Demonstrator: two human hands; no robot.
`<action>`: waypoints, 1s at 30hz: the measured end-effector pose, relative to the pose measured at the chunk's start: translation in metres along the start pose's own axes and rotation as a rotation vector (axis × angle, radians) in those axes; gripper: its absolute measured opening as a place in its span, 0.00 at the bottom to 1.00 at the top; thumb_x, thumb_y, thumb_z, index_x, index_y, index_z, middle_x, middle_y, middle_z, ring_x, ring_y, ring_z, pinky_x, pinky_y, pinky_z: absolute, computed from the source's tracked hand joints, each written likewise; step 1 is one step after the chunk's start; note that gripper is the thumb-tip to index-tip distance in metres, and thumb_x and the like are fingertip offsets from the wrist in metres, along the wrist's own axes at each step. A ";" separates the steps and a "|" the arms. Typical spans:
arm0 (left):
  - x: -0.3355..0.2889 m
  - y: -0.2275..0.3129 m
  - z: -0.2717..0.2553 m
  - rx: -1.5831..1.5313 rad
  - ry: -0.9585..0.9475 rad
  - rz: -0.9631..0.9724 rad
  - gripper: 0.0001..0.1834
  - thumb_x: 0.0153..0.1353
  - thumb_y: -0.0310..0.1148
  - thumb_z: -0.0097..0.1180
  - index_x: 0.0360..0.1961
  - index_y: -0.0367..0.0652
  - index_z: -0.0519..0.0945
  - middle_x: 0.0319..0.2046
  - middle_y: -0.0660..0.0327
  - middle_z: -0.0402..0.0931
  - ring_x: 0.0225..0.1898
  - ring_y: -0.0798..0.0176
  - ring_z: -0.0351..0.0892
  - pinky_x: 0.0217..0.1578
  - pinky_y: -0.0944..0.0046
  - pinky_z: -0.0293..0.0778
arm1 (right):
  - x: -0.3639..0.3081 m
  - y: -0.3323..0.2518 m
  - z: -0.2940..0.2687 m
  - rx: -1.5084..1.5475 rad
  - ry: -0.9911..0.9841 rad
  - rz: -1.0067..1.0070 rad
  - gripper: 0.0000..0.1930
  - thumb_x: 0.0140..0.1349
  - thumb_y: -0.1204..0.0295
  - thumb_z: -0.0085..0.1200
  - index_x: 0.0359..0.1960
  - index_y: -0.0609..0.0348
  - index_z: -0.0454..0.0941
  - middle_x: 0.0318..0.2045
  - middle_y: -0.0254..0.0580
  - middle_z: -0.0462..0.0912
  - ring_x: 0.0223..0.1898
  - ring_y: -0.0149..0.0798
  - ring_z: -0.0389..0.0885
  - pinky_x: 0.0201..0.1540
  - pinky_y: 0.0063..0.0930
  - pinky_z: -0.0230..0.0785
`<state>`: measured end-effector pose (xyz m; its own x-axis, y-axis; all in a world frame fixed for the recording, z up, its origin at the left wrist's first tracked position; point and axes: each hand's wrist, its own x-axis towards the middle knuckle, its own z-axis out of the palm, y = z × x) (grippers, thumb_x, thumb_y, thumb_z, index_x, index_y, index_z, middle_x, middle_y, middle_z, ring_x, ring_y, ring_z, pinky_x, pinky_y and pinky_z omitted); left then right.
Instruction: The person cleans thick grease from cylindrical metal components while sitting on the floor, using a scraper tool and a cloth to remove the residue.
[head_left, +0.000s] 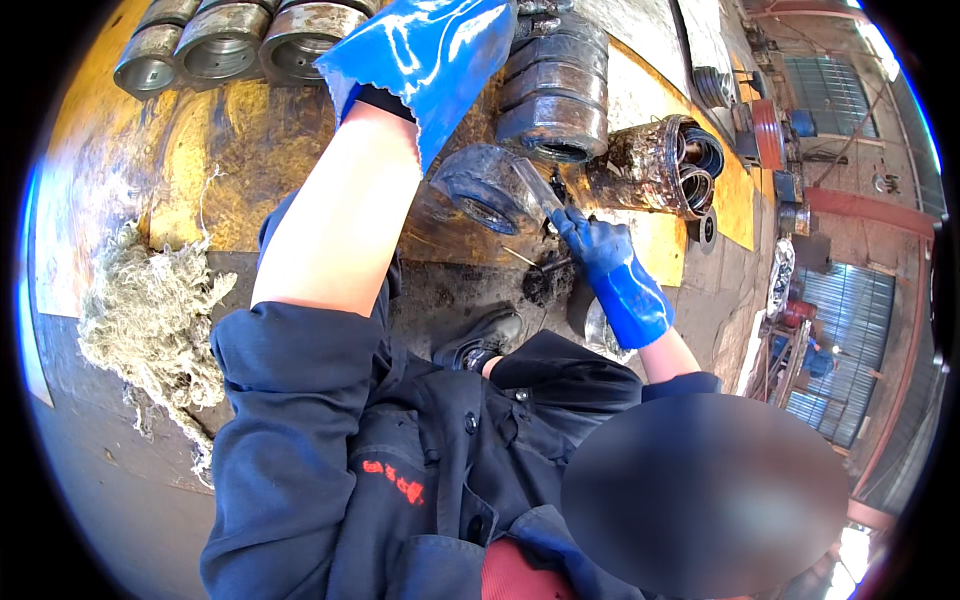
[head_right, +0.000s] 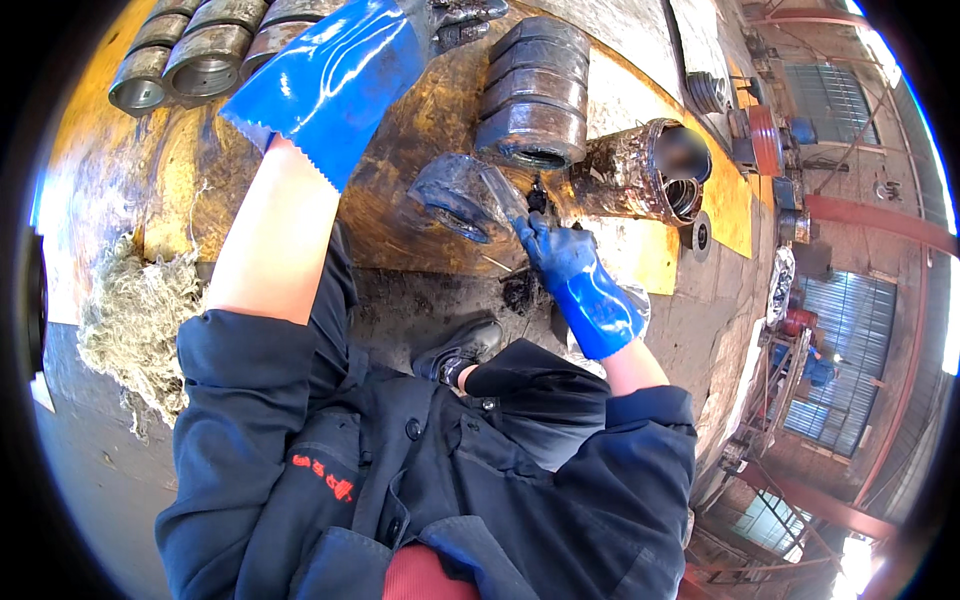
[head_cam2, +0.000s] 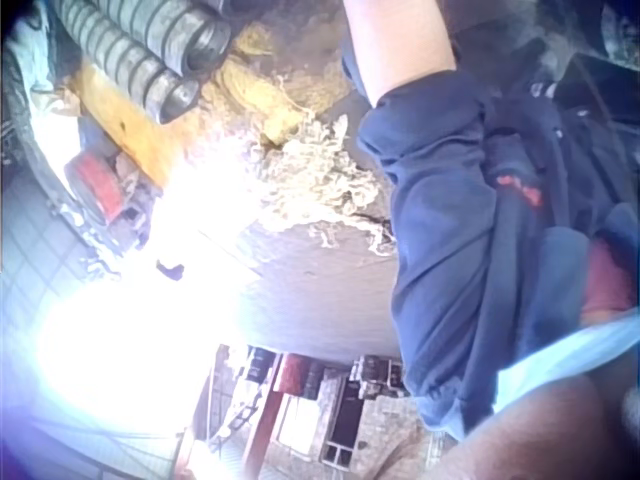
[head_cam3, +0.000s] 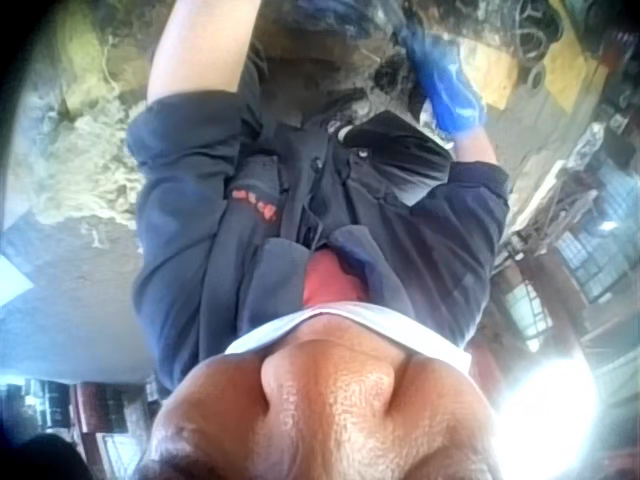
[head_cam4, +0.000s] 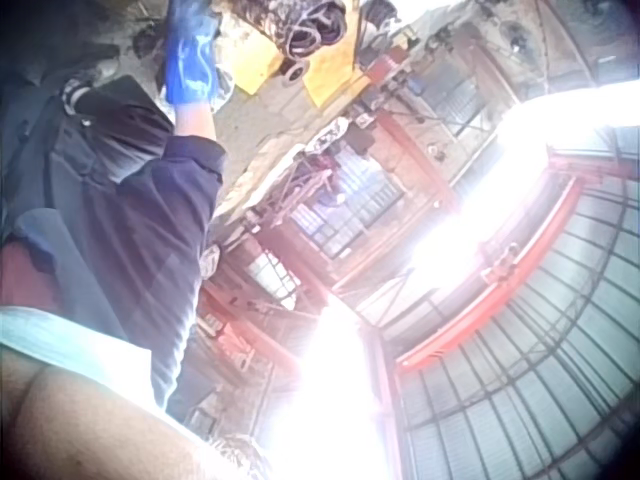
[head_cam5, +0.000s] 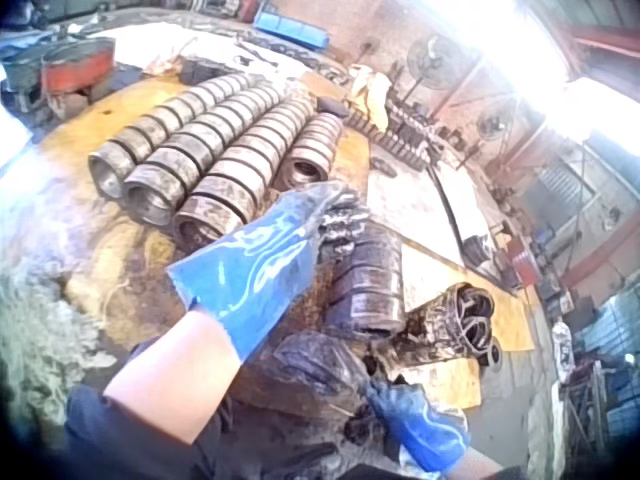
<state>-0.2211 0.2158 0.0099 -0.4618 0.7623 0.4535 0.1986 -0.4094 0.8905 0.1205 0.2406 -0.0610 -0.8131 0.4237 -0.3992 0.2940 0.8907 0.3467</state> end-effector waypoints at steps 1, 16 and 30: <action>-0.008 -0.001 -0.001 0.563 0.081 0.355 0.20 0.64 0.22 0.40 0.58 0.38 0.70 0.49 0.48 0.76 0.51 0.51 0.77 0.54 0.59 0.73 | 0.002 0.006 0.001 -0.012 0.032 -0.032 0.30 0.55 0.77 0.50 0.63 0.47 0.64 0.55 0.44 0.75 0.30 0.44 0.84 0.26 0.43 0.77; 0.004 -0.021 0.006 -0.772 0.023 -0.392 0.16 0.69 0.36 0.44 0.53 0.44 0.76 0.47 0.50 0.79 0.51 0.50 0.78 0.50 0.59 0.74 | 0.169 0.001 -0.077 -0.021 -0.246 -0.310 0.09 0.61 0.69 0.50 0.37 0.57 0.81 0.34 0.48 0.84 0.37 0.52 0.84 0.40 0.46 0.76; -0.034 -0.024 -0.043 -0.657 0.084 -0.439 0.18 0.69 0.39 0.45 0.54 0.43 0.76 0.48 0.51 0.79 0.50 0.52 0.78 0.50 0.61 0.74 | 0.323 -0.070 -0.024 0.160 -0.094 -0.347 0.12 0.59 0.67 0.52 0.41 0.57 0.81 0.37 0.49 0.84 0.38 0.55 0.83 0.41 0.46 0.76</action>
<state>-0.2474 0.1782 -0.0280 -0.4488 0.8928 0.0381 -0.5553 -0.3121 0.7709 -0.1746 0.3109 -0.1942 -0.8305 0.0992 -0.5481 0.0901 0.9950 0.0436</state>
